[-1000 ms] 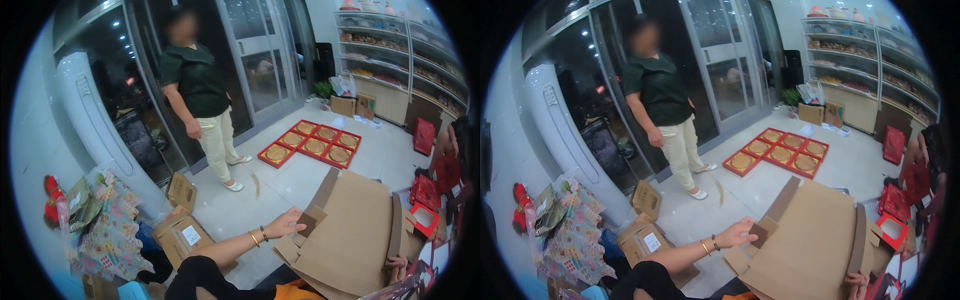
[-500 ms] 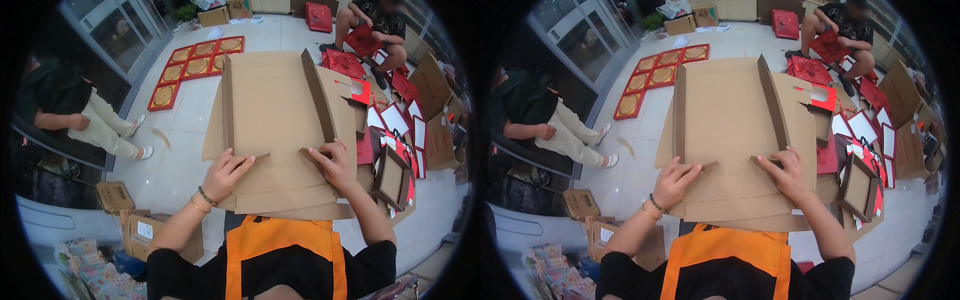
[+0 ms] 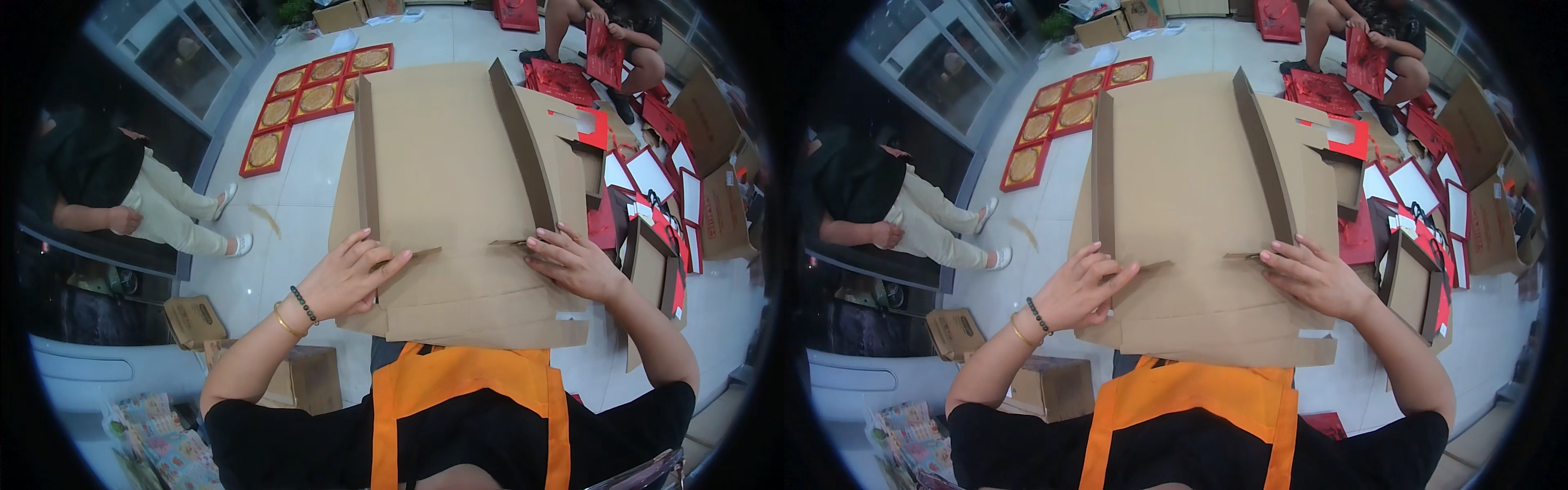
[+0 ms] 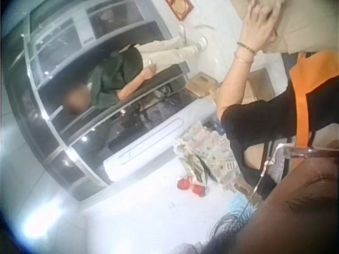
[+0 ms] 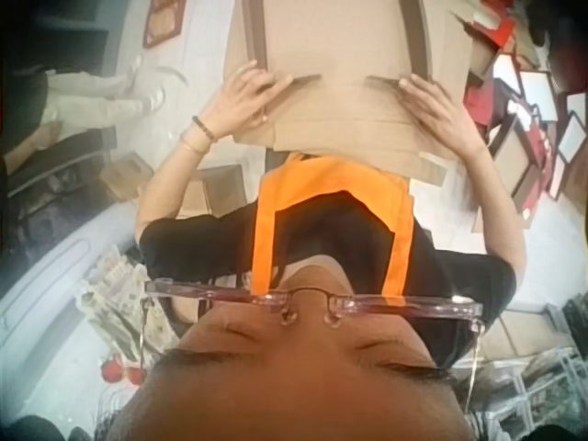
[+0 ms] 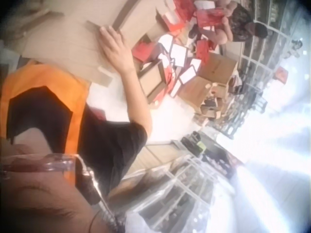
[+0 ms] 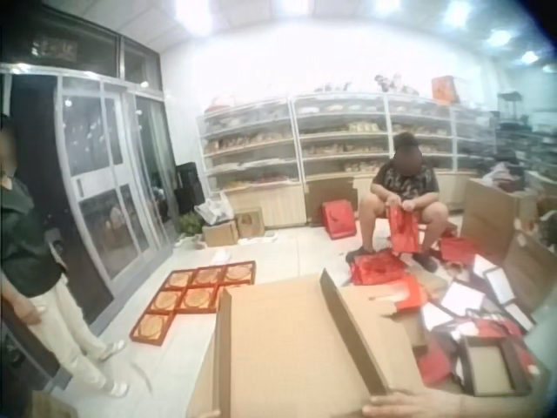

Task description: The person assembles flat cardboard pieces into rectangular boxes by folding and interlocking tabs. They handle multiple boxes one at a time, placing completed boxes aside on the floor.

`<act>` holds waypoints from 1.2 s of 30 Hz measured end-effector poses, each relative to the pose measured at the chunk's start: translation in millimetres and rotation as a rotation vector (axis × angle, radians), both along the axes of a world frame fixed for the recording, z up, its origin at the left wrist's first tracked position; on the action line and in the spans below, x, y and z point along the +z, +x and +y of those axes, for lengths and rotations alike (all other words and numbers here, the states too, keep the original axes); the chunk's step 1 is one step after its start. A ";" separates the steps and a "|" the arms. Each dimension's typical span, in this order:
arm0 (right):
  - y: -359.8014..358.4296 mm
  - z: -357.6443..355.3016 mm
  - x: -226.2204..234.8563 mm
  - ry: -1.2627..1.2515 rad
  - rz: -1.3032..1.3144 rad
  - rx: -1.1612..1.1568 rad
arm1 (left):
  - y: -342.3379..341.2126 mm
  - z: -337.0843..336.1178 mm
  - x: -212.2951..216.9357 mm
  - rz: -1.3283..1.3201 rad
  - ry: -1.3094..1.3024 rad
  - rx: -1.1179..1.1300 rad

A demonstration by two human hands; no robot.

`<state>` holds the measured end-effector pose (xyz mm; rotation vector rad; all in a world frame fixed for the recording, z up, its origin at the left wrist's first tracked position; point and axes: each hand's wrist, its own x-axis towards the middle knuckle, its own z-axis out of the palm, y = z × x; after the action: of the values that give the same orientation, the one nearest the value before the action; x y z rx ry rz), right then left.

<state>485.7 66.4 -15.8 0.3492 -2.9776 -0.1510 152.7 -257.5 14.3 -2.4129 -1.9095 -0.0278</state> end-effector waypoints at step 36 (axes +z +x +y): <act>-77.1 -60.1 2.1 -0.934 0.768 -0.735 | 58.4 67.7 -42.1 -0.747 0.915 0.833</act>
<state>408.6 6.3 -13.7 -0.7302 -1.9615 0.8017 211.1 -189.8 -27.8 -0.9660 -2.2233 -1.5045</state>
